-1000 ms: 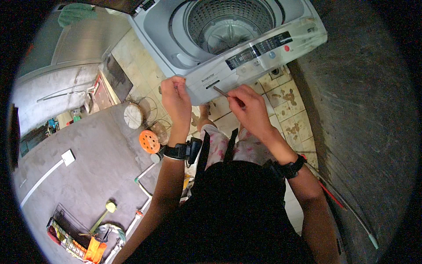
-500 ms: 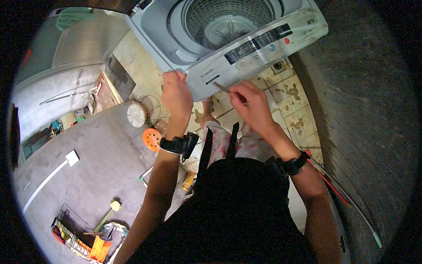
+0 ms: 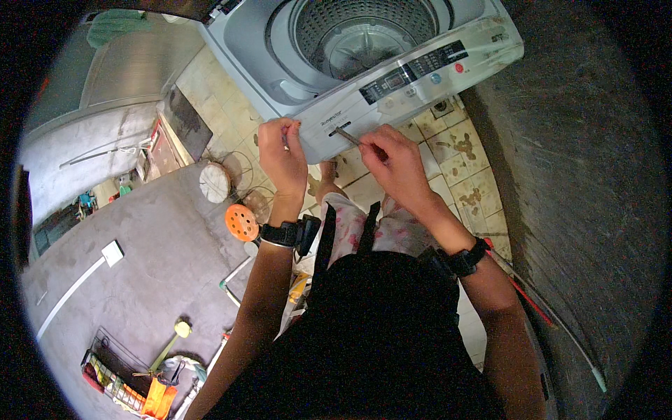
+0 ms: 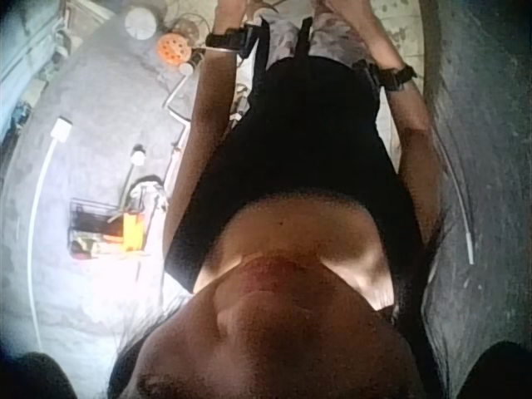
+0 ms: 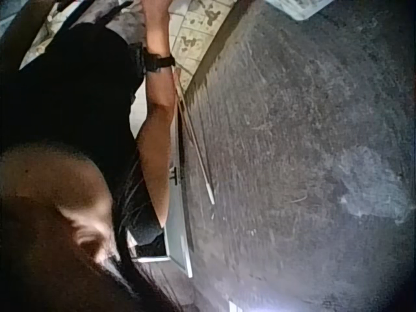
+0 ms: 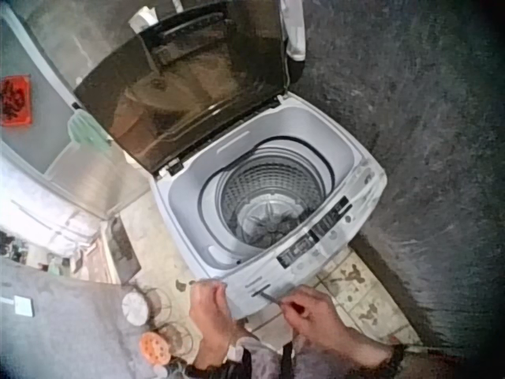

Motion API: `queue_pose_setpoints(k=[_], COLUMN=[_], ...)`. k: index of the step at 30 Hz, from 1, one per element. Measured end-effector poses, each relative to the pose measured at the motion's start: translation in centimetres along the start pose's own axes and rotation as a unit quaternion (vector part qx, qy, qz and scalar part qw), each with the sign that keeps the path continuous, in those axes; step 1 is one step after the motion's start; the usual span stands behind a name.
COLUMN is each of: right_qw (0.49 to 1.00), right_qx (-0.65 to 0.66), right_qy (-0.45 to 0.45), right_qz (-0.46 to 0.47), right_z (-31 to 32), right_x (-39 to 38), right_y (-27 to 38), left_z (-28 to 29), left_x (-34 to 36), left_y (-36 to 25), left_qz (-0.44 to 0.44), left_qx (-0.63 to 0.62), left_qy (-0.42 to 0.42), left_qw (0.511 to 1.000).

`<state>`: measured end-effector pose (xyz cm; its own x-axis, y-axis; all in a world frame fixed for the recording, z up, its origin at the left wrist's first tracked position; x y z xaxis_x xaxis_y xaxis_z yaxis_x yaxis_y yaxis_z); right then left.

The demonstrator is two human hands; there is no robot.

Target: The person uses a thin metal tool to remove a label and then applies a length of clear adhesive tape to the edge of a washing machine's control panel.

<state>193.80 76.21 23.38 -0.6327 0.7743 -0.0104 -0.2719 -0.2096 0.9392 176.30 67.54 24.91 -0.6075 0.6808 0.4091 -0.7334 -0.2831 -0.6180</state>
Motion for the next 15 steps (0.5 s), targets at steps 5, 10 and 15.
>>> queue_pose_setpoints(k=[5,10,15], right_qw=[1.0,0.998,0.992], right_qx=[0.025,0.057,0.112], right_qy=[-0.014,-0.02,0.005], right_qz=[0.004,-0.025,-0.059], right_z=[-0.8,-2.0,-4.3], right_x=[1.3,3.0,4.1], right_y=[-0.4,-0.2,-0.5], left_z=[-0.5,-0.7,-1.2], left_x=[-0.2,0.3,-0.4], left_y=[0.7,-0.2,0.3], left_qz=[0.093,0.045,0.031], left_qx=[-0.074,-0.018,0.018], left_qy=[0.018,0.017,0.005], left_qw=[0.993,0.999,0.999])
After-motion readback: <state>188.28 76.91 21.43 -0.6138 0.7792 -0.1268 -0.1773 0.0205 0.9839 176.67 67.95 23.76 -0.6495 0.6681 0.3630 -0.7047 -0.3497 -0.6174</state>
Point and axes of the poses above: each hand's wrist, its own x-axis towards the middle knuckle, its own z-axis out of the back of the hand, y = z × x, the point moved 9 cm from there along x, towards the middle knuckle, and after that the axes turned 3 degrees about -x, right-handed, at the moved point
